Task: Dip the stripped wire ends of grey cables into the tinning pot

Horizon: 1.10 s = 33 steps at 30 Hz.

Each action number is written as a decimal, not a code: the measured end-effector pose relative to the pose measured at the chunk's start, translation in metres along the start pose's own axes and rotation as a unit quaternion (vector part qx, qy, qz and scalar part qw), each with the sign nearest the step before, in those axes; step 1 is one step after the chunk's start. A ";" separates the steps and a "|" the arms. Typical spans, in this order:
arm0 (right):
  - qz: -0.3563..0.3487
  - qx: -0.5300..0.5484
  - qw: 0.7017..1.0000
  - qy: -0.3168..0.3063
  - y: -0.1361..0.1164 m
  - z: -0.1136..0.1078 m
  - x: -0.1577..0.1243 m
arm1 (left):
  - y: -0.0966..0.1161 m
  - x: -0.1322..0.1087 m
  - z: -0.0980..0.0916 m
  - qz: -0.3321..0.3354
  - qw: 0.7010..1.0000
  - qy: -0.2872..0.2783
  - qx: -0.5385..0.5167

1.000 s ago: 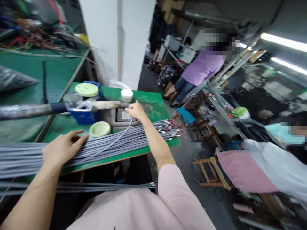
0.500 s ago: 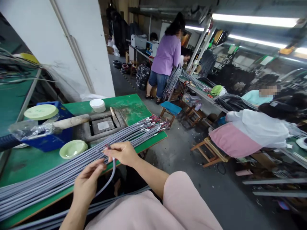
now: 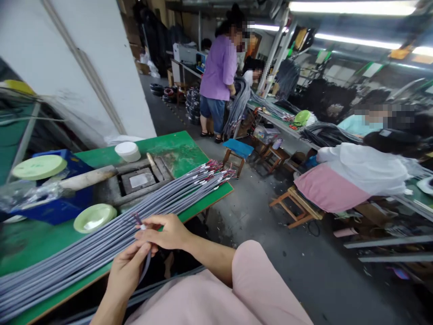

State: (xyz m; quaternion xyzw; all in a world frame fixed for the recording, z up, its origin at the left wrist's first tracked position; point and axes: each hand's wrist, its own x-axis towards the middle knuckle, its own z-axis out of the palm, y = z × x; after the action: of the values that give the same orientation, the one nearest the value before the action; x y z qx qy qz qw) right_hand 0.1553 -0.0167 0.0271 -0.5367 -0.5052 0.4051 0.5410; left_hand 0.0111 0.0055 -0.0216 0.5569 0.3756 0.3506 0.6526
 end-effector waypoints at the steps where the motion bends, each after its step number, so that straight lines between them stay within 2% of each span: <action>1: -0.022 -0.021 1.000 0.008 0.001 0.001 -0.002 | 0.004 -0.001 0.001 -0.006 1.000 -0.013 -0.006; 3: -0.042 -0.053 0.997 0.028 0.004 0.001 -0.006 | 0.013 -0.002 0.004 -0.023 0.999 -0.049 0.001; 6: 0.008 -0.063 0.998 0.024 0.007 -0.003 -0.009 | 0.021 0.001 0.002 -0.039 0.996 -0.082 -0.005; 8: 0.059 -0.031 0.998 0.010 0.008 -0.007 -0.008 | 0.021 0.003 -0.003 -0.043 0.996 -0.062 -0.052; 13: 0.130 0.082 0.987 -0.041 0.009 -0.005 -0.007 | 0.020 0.007 -0.009 -0.004 0.981 0.048 -0.187; 18: 0.174 0.129 0.973 -0.083 0.012 0.008 -0.008 | 0.023 0.012 -0.003 0.003 0.966 0.022 -0.257; 20: 0.186 0.143 0.967 -0.103 0.012 0.011 -0.010 | 0.024 0.012 0.000 -0.005 0.962 0.027 -0.270; 23: 0.184 0.175 0.958 -0.136 0.012 0.013 -0.008 | 0.021 0.013 0.001 0.033 0.958 0.092 -0.270; 25: 0.177 0.199 0.953 -0.145 0.011 0.013 -0.005 | 0.018 0.015 0.000 0.040 0.956 0.113 -0.267; 29: 0.181 0.228 0.947 -0.136 0.009 0.013 -0.003 | 0.013 0.018 -0.001 0.011 0.957 0.141 -0.254; 33: 0.183 0.241 0.944 -0.130 0.011 0.015 -0.004 | 0.012 0.017 0.000 0.030 0.957 0.153 -0.244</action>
State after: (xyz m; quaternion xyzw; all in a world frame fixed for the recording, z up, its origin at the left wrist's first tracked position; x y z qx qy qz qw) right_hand 0.1414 -0.0166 0.0142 -0.4165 -0.3511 0.6729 0.5004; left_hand 0.0187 0.0218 -0.0113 0.3313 0.3570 0.5321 0.6926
